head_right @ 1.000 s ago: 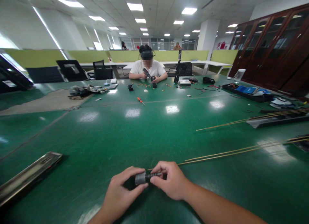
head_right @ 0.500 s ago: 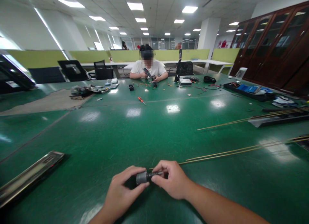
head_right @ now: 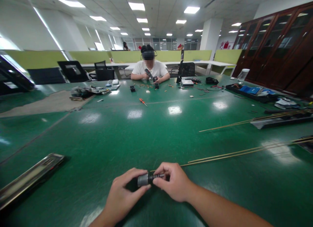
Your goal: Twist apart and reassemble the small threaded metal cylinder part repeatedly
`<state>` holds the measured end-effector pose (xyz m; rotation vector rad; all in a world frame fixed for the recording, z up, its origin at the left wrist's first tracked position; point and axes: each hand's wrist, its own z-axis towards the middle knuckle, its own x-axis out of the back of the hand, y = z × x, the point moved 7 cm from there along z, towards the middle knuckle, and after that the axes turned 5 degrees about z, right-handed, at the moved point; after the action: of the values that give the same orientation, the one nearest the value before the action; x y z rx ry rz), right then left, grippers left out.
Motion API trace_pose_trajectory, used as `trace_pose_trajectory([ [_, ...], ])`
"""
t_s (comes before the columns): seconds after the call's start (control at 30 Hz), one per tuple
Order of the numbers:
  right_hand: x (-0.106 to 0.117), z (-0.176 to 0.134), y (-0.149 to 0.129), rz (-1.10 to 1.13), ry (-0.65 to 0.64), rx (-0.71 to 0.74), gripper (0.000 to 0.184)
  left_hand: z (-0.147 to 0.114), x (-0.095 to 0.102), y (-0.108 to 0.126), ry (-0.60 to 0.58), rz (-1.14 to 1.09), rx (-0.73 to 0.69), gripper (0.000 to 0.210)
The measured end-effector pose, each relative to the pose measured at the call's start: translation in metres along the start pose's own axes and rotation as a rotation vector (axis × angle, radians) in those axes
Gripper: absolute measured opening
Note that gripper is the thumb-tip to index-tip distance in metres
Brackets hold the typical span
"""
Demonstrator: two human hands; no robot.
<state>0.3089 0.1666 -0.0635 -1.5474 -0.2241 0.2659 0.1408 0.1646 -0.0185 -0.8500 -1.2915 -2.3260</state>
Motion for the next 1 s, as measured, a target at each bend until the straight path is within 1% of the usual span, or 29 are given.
trace_pose_trajectory([
  [0.27, -0.0001, 0.0000, 0.0018, -0.012, -0.003, -0.013, 0.011, 0.0019, 0.0002, 0.0016, 0.006, -0.004, -0.002, 0.024],
  [0.47, 0.0006, -0.0010, -0.0027, -0.007, 0.002, 0.013, 0.012, 0.0020, 0.0015, 0.0027, 0.018, 0.002, -0.014, 0.027],
  [0.7, -0.0001, -0.0004, -0.0004, 0.002, -0.008, 0.007, 0.014, 0.0016, 0.0003, 0.0030, 0.001, -0.010, -0.024, 0.025],
  [1.0, -0.0003, -0.0003, 0.0001, 0.007, -0.009, -0.003, 0.012, 0.0018, 0.0020, 0.0028, 0.032, -0.003, -0.036, 0.027],
])
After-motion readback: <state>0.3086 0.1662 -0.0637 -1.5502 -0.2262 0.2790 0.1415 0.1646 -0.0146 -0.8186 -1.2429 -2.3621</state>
